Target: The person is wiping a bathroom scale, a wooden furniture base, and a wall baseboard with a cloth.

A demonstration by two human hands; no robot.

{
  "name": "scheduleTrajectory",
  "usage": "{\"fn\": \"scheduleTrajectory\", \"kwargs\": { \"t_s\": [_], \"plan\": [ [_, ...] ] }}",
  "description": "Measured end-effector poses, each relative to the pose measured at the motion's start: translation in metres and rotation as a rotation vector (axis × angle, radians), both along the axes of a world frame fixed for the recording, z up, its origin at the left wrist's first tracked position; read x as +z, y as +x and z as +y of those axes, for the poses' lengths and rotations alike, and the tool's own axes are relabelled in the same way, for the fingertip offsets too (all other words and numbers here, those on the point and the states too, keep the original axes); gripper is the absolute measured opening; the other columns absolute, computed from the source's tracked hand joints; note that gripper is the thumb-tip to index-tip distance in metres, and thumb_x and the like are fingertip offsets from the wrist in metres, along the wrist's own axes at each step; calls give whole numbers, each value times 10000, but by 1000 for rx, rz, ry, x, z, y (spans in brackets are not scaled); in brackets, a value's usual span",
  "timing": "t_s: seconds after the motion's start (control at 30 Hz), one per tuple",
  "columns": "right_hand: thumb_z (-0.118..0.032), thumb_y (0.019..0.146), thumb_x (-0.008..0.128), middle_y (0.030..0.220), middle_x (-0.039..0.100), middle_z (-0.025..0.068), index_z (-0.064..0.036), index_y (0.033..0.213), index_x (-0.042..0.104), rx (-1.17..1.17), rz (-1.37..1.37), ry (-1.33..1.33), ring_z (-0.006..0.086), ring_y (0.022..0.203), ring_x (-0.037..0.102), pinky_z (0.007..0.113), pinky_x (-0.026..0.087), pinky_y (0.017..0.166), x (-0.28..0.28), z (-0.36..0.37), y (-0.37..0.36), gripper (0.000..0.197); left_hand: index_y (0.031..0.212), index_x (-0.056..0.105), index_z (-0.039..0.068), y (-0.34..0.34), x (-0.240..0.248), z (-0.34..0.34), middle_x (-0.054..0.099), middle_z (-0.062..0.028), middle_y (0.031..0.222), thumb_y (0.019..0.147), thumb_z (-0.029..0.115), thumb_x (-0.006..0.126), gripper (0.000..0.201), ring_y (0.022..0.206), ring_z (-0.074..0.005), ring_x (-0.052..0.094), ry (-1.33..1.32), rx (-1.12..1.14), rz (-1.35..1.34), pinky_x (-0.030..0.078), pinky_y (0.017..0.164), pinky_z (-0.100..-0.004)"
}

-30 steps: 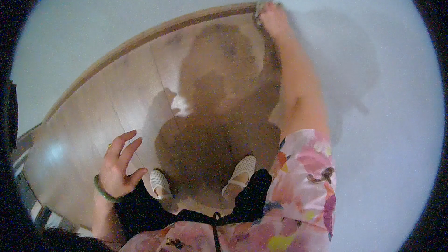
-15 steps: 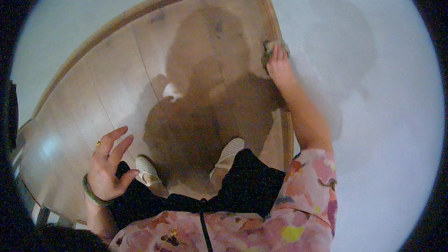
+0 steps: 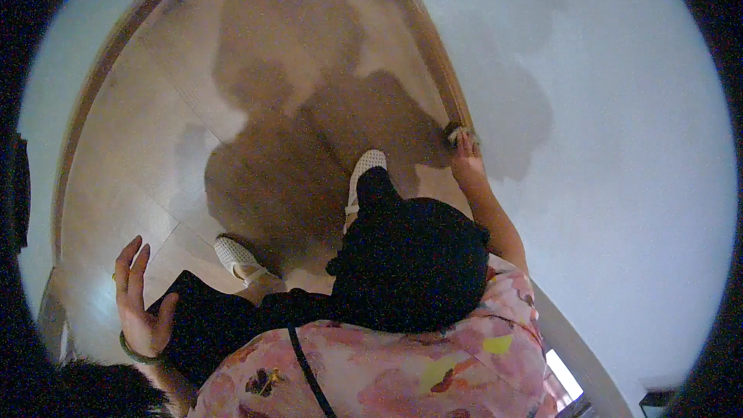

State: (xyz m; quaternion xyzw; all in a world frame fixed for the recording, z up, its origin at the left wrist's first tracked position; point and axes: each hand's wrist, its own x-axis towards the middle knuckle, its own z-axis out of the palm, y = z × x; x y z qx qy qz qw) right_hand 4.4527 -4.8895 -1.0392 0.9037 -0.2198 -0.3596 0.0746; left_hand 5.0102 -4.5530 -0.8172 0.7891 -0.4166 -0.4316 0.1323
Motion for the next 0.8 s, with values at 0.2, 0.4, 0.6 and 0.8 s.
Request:
{"fn": "scheduleTrajectory", "kwargs": {
  "t_s": [0.2, 0.4, 0.6, 0.8],
  "plan": [
    [-128, 800, 514, 1193, 514, 234, 1, 1193, 518, -613, 117, -33, 360, 1105, 496, 451, 409, 917, 0, -30, 92, 413, 1240, 452, -18, 68, -24, -35, 413, -232, 1280, 638, 0, 642, 631, 1140, -410, 436, -24, -26, -69, 352, 958, -440],
    [-141, 732, 532, 826, 671, 170, -120, 998, 690, -1641, -501, -428, 278, 739, 649, 383, 496, 658, 16, 60, -35, 310, 1240, 448, -30, 101, 17, 13, 446, -224, 1250, 653, -7, 616, 611, 1144, -392, 440, -100, -32, -56, 348, 967, -425],
    [-210, 749, 532, 902, 673, 130, -108, 1059, 657, -1901, -764, -814, 260, 864, 639, 354, 490, 761, 29, 50, 39, 349, 1231, 464, -10, 118, 20, 65, 484, -183, 1225, 705, 16, 597, 543, 1128, -324, 461, -88, 116, -86, 395, 895, -405],
    [-79, 750, 520, 946, 643, 121, -84, 1080, 616, -1670, -797, -519, 242, 871, 609, 344, 469, 754, -3, 19, 196, 344, 1215, 491, -2, 105, 30, 55, 498, -172, 1215, 698, 10, 599, 528, 1093, -298, 475, -58, 115, -54, 401, 860, -398]
  ]
}}
